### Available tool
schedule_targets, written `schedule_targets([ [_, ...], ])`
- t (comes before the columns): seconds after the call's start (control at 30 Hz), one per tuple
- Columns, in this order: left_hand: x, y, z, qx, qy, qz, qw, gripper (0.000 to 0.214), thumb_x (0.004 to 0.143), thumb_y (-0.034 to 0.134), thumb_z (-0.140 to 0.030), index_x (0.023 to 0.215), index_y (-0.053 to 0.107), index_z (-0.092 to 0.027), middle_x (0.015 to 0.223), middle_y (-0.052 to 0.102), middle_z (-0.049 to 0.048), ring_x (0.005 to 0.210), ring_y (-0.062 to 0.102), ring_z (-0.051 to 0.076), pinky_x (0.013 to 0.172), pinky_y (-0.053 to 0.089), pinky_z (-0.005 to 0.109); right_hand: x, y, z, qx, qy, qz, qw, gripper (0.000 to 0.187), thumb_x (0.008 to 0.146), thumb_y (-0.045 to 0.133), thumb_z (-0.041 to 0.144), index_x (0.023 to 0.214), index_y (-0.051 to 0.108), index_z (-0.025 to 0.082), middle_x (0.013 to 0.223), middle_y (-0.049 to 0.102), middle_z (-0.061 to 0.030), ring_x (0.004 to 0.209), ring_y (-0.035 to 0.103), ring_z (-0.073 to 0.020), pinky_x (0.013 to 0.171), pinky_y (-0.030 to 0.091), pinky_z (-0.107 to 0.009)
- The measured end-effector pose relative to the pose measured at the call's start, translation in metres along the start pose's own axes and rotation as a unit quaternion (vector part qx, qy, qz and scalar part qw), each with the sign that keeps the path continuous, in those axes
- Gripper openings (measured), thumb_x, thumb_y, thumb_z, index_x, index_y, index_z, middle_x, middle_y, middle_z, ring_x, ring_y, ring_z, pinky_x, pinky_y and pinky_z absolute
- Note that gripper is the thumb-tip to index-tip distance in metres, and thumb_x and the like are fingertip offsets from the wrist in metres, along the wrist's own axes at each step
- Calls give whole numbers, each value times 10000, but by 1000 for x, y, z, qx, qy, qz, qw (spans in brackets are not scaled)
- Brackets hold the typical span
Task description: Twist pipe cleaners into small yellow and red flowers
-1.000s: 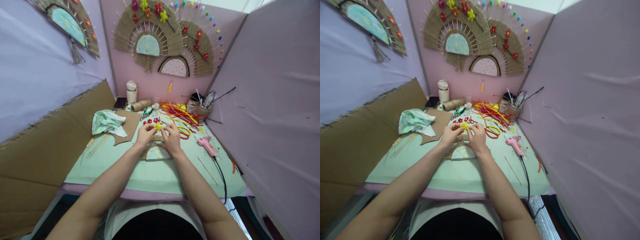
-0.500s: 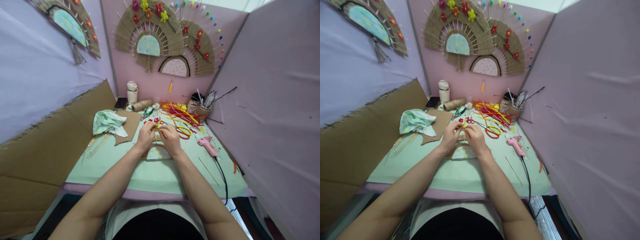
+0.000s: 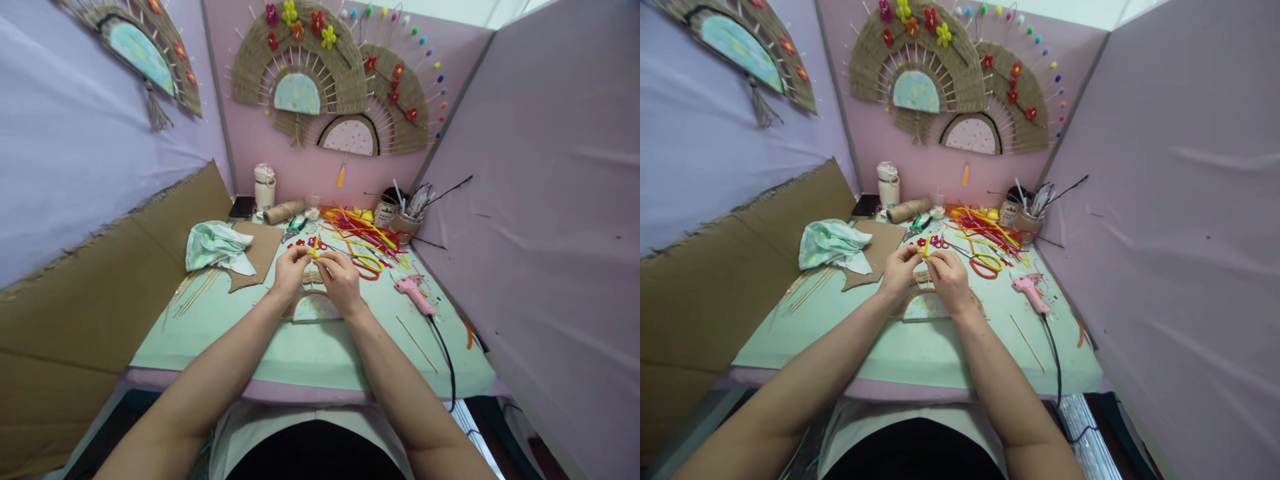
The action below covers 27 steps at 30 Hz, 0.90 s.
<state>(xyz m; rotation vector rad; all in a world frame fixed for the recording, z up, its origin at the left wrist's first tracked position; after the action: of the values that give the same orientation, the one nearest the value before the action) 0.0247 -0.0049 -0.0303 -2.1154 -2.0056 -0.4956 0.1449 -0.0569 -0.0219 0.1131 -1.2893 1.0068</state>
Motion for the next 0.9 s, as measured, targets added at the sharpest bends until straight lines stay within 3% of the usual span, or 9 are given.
schedule_targets([
  [0.27, 0, -6, -13, 156, 60, 79, 983, 73, 707, 544, -200, 708, 615, -182, 694, 610, -2, 687, 529, 142, 687, 417, 254, 1, -1, -8, 5, -8, 24, 1000, 133, 851, 510, 205, 853, 643, 205, 885, 626, -61, 874, 559, -172, 802, 465, -332],
  [0.4, 6, -10, -7, 159, 53, 145, 975, 150, 700, 555, -185, 811, 656, -191, 782, 660, 18, 743, 567, 161, 737, 431, 277, 2, -2, -9, 48, 22, 45, 998, 134, 844, 522, 215, 823, 652, 194, 875, 626, -61, 861, 574, -163, 799, 472, -321],
  [0.53, 8, -12, -6, 121, 51, 77, 988, 148, 732, 555, -236, 816, 661, -175, 829, 669, 44, 770, 584, 160, 748, 439, 277, 5, -4, -7, 110, 113, 32, 987, 139, 820, 554, 249, 762, 664, 187, 987, 623, -83, 947, 577, -179, 795, 481, -319],
  [0.63, 6, -11, -9, 108, 51, 40, 992, 150, 740, 566, -272, 807, 652, -169, 819, 665, 40, 748, 582, 153, 718, 446, 270, 6, -4, -7, 152, 140, 41, 977, 145, 815, 555, 256, 769, 670, 180, 1007, 633, -87, 946, 590, -176, 739, 497, -289],
  [0.77, 2, -7, -10, 121, 54, 72, 989, 144, 744, 570, -270, 809, 647, -167, 795, 651, 30, 738, 577, 145, 717, 448, 264, 5, -2, -10, 111, 101, 35, 988, 150, 833, 529, 233, 787, 664, 186, 875, 665, -51, 827, 610, -149, 744, 488, -283],
  [0.9, 1, -7, -10, 182, 97, 79, 975, 153, 729, 596, -274, 842, 655, -189, 882, 612, 48, 821, 559, 157, 672, 452, 245, 1, 1, -13, 16, 36, 43, 998, 139, 841, 522, 216, 824, 659, 195, 877, 661, -57, 850, 592, -167, 786, 469, -309],
])
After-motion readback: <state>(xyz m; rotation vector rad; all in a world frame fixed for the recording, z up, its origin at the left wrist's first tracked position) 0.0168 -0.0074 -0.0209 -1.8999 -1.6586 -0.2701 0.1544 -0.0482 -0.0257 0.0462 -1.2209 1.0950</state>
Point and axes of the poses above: each hand's wrist, its own x-axis towards the middle knuckle, its own y-axis out of the palm, z = x × y, the point moved 1 cm from there along x, towards the middle knuckle
